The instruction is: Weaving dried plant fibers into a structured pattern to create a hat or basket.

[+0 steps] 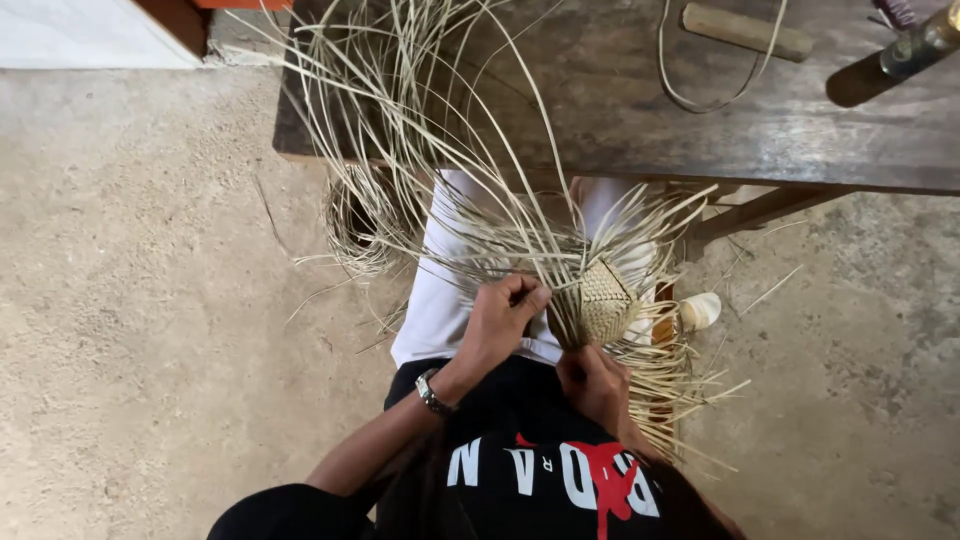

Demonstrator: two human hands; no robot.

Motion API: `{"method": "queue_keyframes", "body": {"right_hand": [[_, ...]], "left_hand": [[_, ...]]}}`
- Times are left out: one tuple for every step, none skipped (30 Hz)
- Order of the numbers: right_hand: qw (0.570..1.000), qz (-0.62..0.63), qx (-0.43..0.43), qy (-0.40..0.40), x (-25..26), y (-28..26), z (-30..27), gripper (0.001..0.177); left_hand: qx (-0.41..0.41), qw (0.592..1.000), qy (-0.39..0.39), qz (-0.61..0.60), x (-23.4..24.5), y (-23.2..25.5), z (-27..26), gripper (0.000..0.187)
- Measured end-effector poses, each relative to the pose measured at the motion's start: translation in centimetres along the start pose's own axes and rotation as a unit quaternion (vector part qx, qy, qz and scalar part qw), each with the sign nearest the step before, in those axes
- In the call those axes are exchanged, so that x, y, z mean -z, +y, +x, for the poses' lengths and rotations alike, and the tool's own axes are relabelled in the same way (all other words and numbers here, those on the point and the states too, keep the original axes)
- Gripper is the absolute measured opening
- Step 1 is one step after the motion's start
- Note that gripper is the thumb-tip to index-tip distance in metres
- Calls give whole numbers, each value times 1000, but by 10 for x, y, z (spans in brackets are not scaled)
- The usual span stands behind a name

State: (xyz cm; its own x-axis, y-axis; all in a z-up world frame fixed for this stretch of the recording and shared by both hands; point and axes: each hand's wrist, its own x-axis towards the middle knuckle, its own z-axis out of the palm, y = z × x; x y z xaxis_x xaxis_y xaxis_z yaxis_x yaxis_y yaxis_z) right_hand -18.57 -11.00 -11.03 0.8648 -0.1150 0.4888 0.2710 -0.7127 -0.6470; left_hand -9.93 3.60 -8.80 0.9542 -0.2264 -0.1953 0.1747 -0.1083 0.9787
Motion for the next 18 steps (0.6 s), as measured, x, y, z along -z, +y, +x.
{"method": "queue_keyframes", "body": {"right_hand": [[1000,14,-4,-4,0,1,-1,24],[1000,28,-9,-9,0,3,-1,22],[999,29,-8,-10,-1,4,-3,22],[1000,25,-19,-5,-2,4,-4,22],[999,19,-29,0,-1,6,-6,21],[999,19,-29,-1,-1,7,-7,21],[999,18,-31,8,-2,7,-8,21],[999,17,-32,17,-3,8,-8,22],[999,16,-31,17,-3,8,-8,22],[999,3,-37,31,-3,7,-8,22],[998,-10,-45,43,-3,7,-9,23],[998,-12,-45,42,-6,11,-11,23],[998,8,-41,46,-10,17,-13,23],[998,28,-37,50,-14,22,-14,24],[998,26,-36,50,-3,10,-4,24],[998,59,-23,-18,8,-3,6,19],[992,93,-9,-89,19,-15,16,16],[992,92,-8,-90,33,-6,17,16]], "left_hand": [[34,998,-7,-61,1,-10,2,27],[68,990,-13,-121,1,-20,5,24],[68,990,-12,-122,0,-13,1,24],[70,990,-6,-120,-1,-5,-2,23],[73,990,0,-120,-3,2,-6,22],[73,990,0,-121,-5,-4,-4,22],[74,988,0,-138,-6,-10,-2,23],[74,985,1,-154,-8,-15,1,24],[73,985,0,-155,-10,-6,-2,24],[67,981,-15,-183,-12,4,-5,23],[63,975,-30,-211,-14,12,-10,23],[64,975,-30,-212,-16,11,-9,23],[52,978,-29,-200,-19,10,-7,22],[39,981,-27,-188,-21,10,-5,22],[37,981,-28,-190,-18,14,-7,22],[23,986,-25,-166,-15,19,-9,25],[9,990,-20,-142,-11,23,-13,29],[8,989,-19,-144,-12,32,-13,29]]}}
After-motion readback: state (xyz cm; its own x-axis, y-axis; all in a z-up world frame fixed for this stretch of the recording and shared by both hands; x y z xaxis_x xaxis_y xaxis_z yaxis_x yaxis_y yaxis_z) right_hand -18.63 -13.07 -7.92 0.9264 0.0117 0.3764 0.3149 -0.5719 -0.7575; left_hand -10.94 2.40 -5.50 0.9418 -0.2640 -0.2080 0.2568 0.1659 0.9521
